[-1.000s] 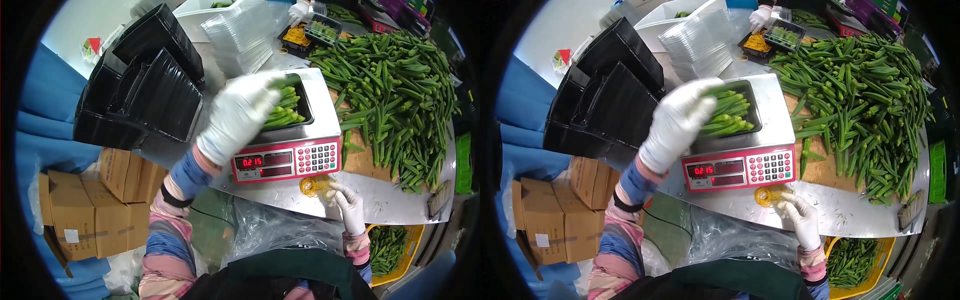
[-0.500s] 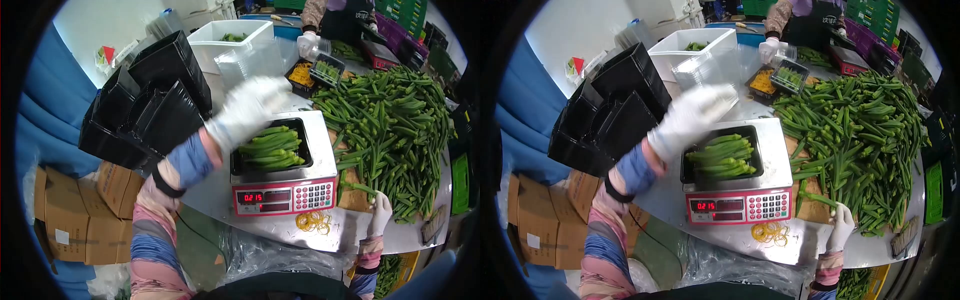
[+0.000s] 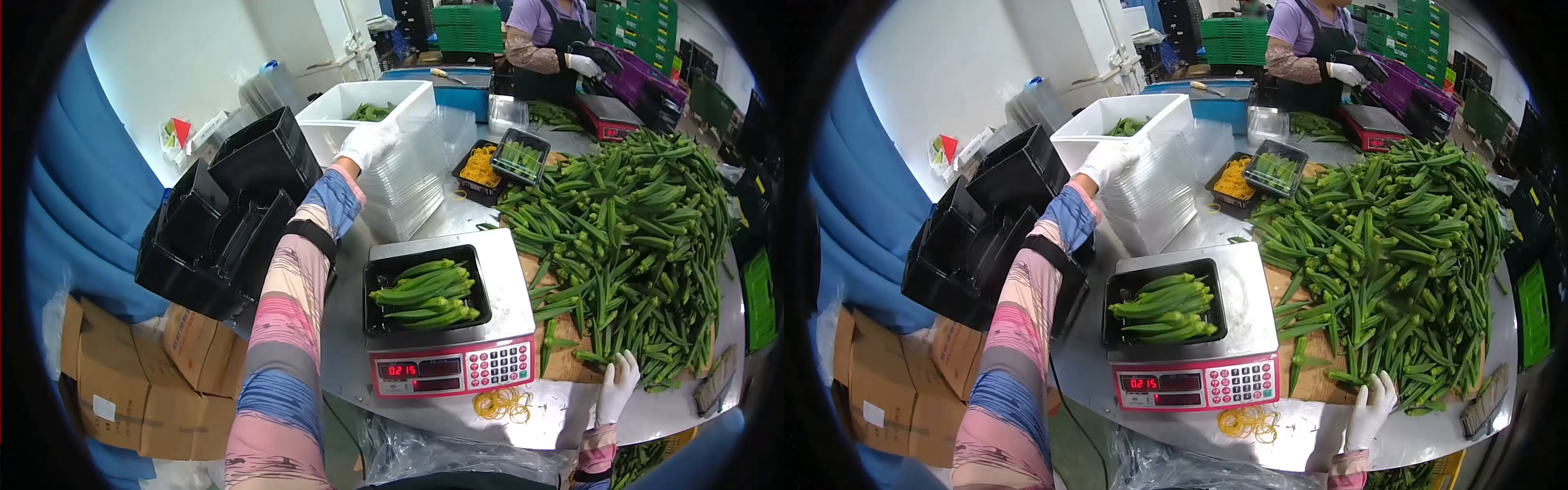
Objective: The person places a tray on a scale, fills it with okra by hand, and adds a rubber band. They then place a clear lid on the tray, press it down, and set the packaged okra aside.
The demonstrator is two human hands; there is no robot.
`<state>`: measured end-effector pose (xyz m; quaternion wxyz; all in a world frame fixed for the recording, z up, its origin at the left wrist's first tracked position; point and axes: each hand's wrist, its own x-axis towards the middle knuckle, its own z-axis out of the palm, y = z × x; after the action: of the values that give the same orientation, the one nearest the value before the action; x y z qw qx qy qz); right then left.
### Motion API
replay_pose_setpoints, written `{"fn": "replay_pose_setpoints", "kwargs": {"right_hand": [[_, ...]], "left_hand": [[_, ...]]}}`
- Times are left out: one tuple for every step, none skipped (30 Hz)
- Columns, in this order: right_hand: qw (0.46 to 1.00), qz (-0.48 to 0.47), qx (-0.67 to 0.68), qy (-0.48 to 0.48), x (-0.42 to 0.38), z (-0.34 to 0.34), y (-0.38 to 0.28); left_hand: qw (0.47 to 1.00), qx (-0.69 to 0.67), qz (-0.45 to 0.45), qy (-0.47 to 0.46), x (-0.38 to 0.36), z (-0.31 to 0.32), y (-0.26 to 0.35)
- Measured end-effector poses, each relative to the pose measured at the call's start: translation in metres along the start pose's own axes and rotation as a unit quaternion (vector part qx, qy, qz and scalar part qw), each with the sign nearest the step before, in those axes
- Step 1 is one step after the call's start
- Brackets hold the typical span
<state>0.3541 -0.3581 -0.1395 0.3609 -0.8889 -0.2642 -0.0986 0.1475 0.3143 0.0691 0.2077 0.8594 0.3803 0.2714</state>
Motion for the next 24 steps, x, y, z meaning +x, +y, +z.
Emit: {"fn": "replay_pose_setpoints", "kwargs": {"right_hand": [[1.0, 0.002, 0.009, -0.004, -0.001, 0.0, -0.001], [1.0, 0.005, 0.017, -0.008, -0.002, 0.001, -0.004], [1.0, 0.008, 0.025, -0.012, -0.003, 0.001, -0.007], [0.999, 0.008, 0.034, -0.015, -0.003, 0.0, -0.01], [0.999, 0.008, 0.043, -0.018, -0.004, 0.0, -0.015], [0.998, 0.01, 0.051, -0.018, -0.004, 0.0, -0.018], [0.999, 0.002, 0.047, -0.022, -0.005, 0.0, -0.019], [0.999, -0.003, 0.042, -0.021, -0.006, 0.001, -0.02], [0.999, -0.008, 0.036, -0.016, -0.006, 0.001, -0.019], [0.999, -0.017, 0.04, 0.004, -0.006, 0.005, -0.014], [0.999, -0.041, 0.026, -0.011, -0.006, 0.005, -0.012], [0.998, -0.064, 0.012, -0.026, -0.005, 0.004, -0.011], [0.996, -0.085, 0.002, -0.027, -0.005, 0.007, -0.012], [0.995, -0.089, 0.016, -0.03, -0.008, 0.009, -0.014], [0.994, -0.104, -0.012, -0.024, -0.008, 0.007, -0.018], [0.992, -0.121, -0.041, -0.021, -0.008, 0.005, -0.021], [0.99, -0.131, -0.053, -0.02, -0.008, 0.005, -0.021], [0.989, -0.13, -0.058, -0.027, -0.008, 0.004, -0.022], [0.99, -0.126, -0.06, -0.023, -0.007, 0.004, -0.023], [0.991, -0.118, -0.062, -0.017, -0.008, 0.005, -0.023], [0.991, -0.117, -0.063, -0.014, -0.008, 0.006, -0.021], [0.991, -0.114, -0.065, -0.011, -0.007, 0.006, -0.019], [0.992, -0.109, -0.067, -0.009, -0.007, 0.006, -0.016], [0.992, -0.106, -0.069, 0.002, -0.006, 0.007, -0.017]], "left_hand": [[0.999, -0.019, 0.016, -0.02, 0.005, -0.001, -0.005], [0.998, -0.039, 0.03, -0.041, 0.009, -0.002, -0.011], [0.996, -0.054, 0.04, -0.062, 0.012, -0.003, -0.013], [0.991, -0.097, 0.037, -0.085, 0.012, -0.006, -0.017], [0.984, -0.139, 0.033, -0.107, 0.012, -0.009, -0.021], [0.969, -0.208, 0.017, -0.131, 0.013, -0.009, -0.029], [0.948, -0.276, 0.005, -0.157, 0.014, -0.009, -0.036], [0.921, -0.342, -0.003, -0.185, 0.02, -0.009, -0.039], [0.9, -0.377, -0.032, -0.215, 0.029, -0.008, -0.052], [0.876, -0.409, -0.059, -0.247, 0.033, -0.008, -0.055], [0.877, -0.42, -0.034, -0.231, 0.017, -0.014, -0.031], [0.876, -0.431, -0.01, -0.215, 0.005, -0.017, -0.017], [0.902, -0.372, -0.013, -0.219, 0.006, -0.019, -0.017], [0.925, -0.312, -0.018, -0.218, 0.007, -0.022, -0.015], [0.937, -0.281, -0.023, -0.207, 0.008, -0.021, -0.013], [0.948, -0.25, -0.031, -0.193, 0.007, -0.022, -0.009], [0.958, -0.219, -0.04, -0.179, 0.005, -0.023, -0.006], [0.971, -0.15, 0.012, -0.186, 0.009, -0.023, -0.011], [0.976, -0.079, 0.066, -0.193, 0.017, -0.021, -0.017], [0.972, -0.007, 0.123, -0.199, 0.027, -0.016, -0.02], [0.961, 0.077, 0.139, -0.225, 0.027, -0.02, -0.004], [0.943, 0.161, 0.156, -0.248, 0.022, -0.025, 0.016], [0.937, 0.197, 0.156, -0.242, 0.017, -0.027, 0.03], [0.931, 0.233, 0.157, -0.235, 0.015, -0.025, 0.037]]}}
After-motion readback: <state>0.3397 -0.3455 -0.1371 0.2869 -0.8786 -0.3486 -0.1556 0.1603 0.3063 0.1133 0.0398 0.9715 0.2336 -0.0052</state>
